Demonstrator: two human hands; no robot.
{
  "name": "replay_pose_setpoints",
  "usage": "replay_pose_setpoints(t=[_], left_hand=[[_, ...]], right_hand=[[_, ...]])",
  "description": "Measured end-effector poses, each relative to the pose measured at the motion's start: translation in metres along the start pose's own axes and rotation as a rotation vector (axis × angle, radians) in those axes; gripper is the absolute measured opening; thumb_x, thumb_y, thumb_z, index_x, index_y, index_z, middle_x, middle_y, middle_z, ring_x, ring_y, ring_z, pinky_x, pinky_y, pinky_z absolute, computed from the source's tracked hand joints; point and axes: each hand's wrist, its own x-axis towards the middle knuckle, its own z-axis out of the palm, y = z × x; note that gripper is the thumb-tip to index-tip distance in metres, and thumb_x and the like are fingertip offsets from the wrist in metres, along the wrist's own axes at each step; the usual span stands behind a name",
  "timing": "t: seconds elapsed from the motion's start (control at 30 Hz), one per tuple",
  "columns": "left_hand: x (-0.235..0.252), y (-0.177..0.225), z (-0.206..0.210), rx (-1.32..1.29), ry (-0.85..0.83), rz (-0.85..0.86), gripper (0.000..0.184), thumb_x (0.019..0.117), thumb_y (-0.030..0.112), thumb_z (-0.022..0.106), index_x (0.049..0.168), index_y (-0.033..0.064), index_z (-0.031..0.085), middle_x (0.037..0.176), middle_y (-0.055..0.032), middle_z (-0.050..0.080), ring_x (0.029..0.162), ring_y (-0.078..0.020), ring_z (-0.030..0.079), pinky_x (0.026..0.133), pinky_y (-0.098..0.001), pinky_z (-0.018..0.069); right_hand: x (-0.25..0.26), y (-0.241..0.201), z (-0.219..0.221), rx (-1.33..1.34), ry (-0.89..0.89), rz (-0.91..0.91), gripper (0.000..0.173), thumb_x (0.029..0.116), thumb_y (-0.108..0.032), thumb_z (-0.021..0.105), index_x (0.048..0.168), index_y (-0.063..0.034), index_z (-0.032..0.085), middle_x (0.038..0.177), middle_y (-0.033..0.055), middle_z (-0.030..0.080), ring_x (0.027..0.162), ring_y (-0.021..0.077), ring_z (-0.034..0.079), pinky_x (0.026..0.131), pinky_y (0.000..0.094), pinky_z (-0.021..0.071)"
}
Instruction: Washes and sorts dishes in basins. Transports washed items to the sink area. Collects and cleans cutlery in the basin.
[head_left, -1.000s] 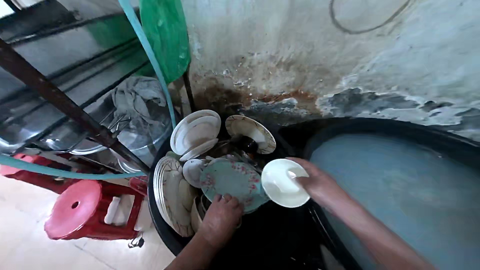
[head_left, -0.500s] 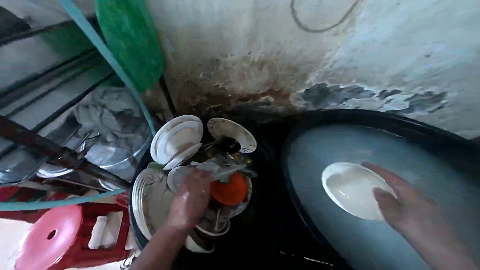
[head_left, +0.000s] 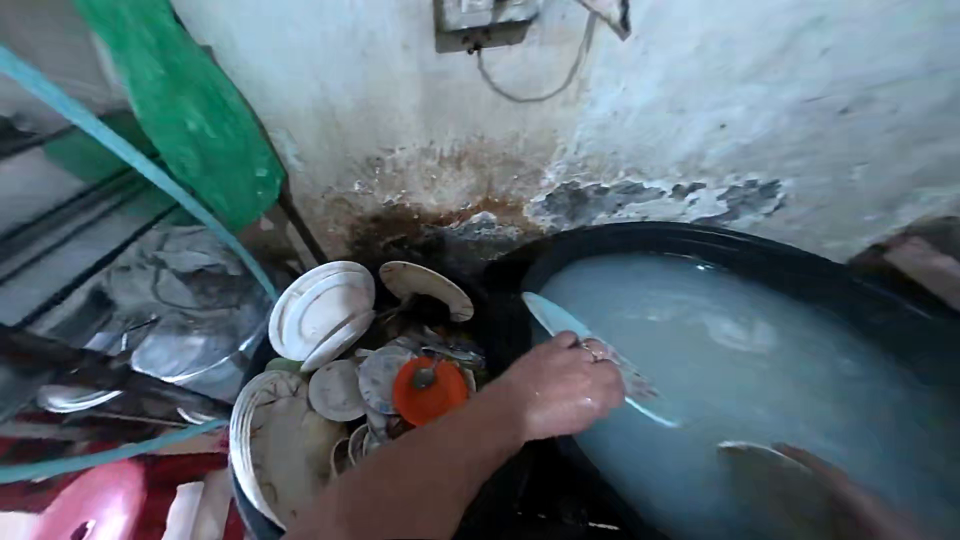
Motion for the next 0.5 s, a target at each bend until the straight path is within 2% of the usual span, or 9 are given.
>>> replay_pose_setpoints(t=[0.07, 0.13, 0.2, 0.27, 0.3, 0.37, 0.4, 0.47, 0.5], left_hand=[[-0.002, -0.006, 0.015, -0.096, -0.073, -0.149, 0.023, 0.1023, 0.01, 0.057, 0.119, 0.0058, 0.072, 0.125, -0.0095, 0.069, 0.127, -0.0286, 0.058, 0.112, -0.0502, 0.0416], [-0.019, -0.018, 0.015, -0.141, -0.063, -0.388, 0.04, 0.1045, 0.028, 0.058, 0.139, 0.0075, 0.062, 0.149, -0.007, 0.056, 0.144, -0.0272, 0.044, 0.119, -0.0516, 0.0333], [-0.053, -0.048, 0.002, -0.094, -0.054, -0.655, 0.052, 0.104, 0.034, 0.059, 0.148, 0.0068, 0.054, 0.156, -0.0103, 0.048, 0.147, -0.0314, 0.04, 0.119, -0.0537, 0.0339], [-0.102, -0.086, -0.005, -0.04, -0.076, -0.972, 0.051, 0.1039, 0.028, 0.06, 0.147, 0.002, 0.052, 0.154, -0.0192, 0.047, 0.144, -0.0392, 0.042, 0.118, -0.0561, 0.0354], [-0.13, -0.103, -0.004, -0.021, -0.065, -1.13, 0.05, 0.1014, 0.025, 0.064, 0.143, -0.0005, 0.054, 0.148, -0.0238, 0.051, 0.139, -0.0431, 0.047, 0.114, -0.0585, 0.0398], [-0.181, -0.126, -0.006, -0.03, -0.138, -1.393, 0.05, 0.0977, 0.015, 0.065, 0.142, -0.0043, 0.054, 0.143, -0.03, 0.052, 0.133, -0.049, 0.049, 0.109, -0.0643, 0.0415], [-0.201, -0.133, -0.006, -0.048, -0.19, -1.493, 0.049, 0.0967, 0.013, 0.065, 0.142, -0.0016, 0.054, 0.143, -0.0289, 0.053, 0.132, -0.048, 0.051, 0.107, -0.0646, 0.0429], [-0.23, -0.14, -0.005, -0.1, -0.276, -1.576, 0.045, 0.1006, 0.013, 0.059, 0.145, 0.0095, 0.056, 0.145, -0.0216, 0.056, 0.132, -0.0412, 0.055, 0.108, -0.0607, 0.0455], [-0.236, -0.141, -0.006, -0.115, -0.313, -1.581, 0.038, 0.1018, 0.013, 0.057, 0.139, 0.0065, 0.06, 0.14, -0.0236, 0.059, 0.128, -0.0425, 0.058, 0.104, -0.0611, 0.0473]], right_hand=[[0.007, -0.002, 0.0, 0.115, -0.057, 0.105, 0.047, 0.0985, 0.006, 0.042, 0.145, 0.0123, 0.045, 0.148, 0.0336, 0.047, 0.139, 0.0442, 0.048, 0.115, 0.0536, 0.0392], [0.014, 0.028, 0.008, 0.32, -0.076, 0.247, 0.057, 0.0926, 0.005, 0.051, 0.149, 0.0065, 0.043, 0.149, 0.0285, 0.048, 0.135, 0.037, 0.053, 0.109, 0.0519, 0.0464], [0.019, 0.054, 0.012, 0.529, -0.128, 0.365, 0.068, 0.089, 0.004, 0.056, 0.154, -0.0017, 0.036, 0.149, 0.0223, 0.046, 0.129, 0.0269, 0.055, 0.103, 0.047, 0.0508], [0.018, 0.054, 0.005, 0.635, -0.163, 0.423, 0.066, 0.0891, 0.005, 0.056, 0.152, -0.006, 0.037, 0.141, 0.0156, 0.052, 0.119, 0.0192, 0.059, 0.096, 0.0428, 0.0547], [0.017, 0.049, 0.0, 0.658, -0.185, 0.41, 0.064, 0.0898, 0.005, 0.055, 0.15, -0.0056, 0.038, 0.137, 0.0125, 0.054, 0.115, 0.0153, 0.061, 0.094, 0.0397, 0.0552], [0.019, 0.038, -0.009, 0.699, -0.211, 0.362, 0.062, 0.0873, 0.006, 0.052, 0.147, -0.0052, 0.039, 0.128, 0.0063, 0.058, 0.108, 0.0099, 0.063, 0.091, 0.0361, 0.0566], [0.022, 0.032, -0.013, 0.688, -0.216, 0.348, 0.063, 0.0866, 0.007, 0.051, 0.148, -0.0043, 0.039, 0.128, 0.0055, 0.059, 0.107, 0.0083, 0.063, 0.091, 0.0349, 0.0566], [0.028, 0.019, -0.02, 0.675, -0.242, 0.297, 0.063, 0.0864, 0.006, 0.051, 0.147, -0.0032, 0.038, 0.125, 0.0018, 0.06, 0.106, 0.0048, 0.063, 0.092, 0.0319, 0.0566], [0.03, 0.013, -0.022, 0.692, -0.243, 0.267, 0.061, 0.0861, 0.005, 0.052, 0.145, -0.0032, 0.039, 0.122, -0.0007, 0.061, 0.105, 0.0038, 0.064, 0.091, 0.0307, 0.0568]])
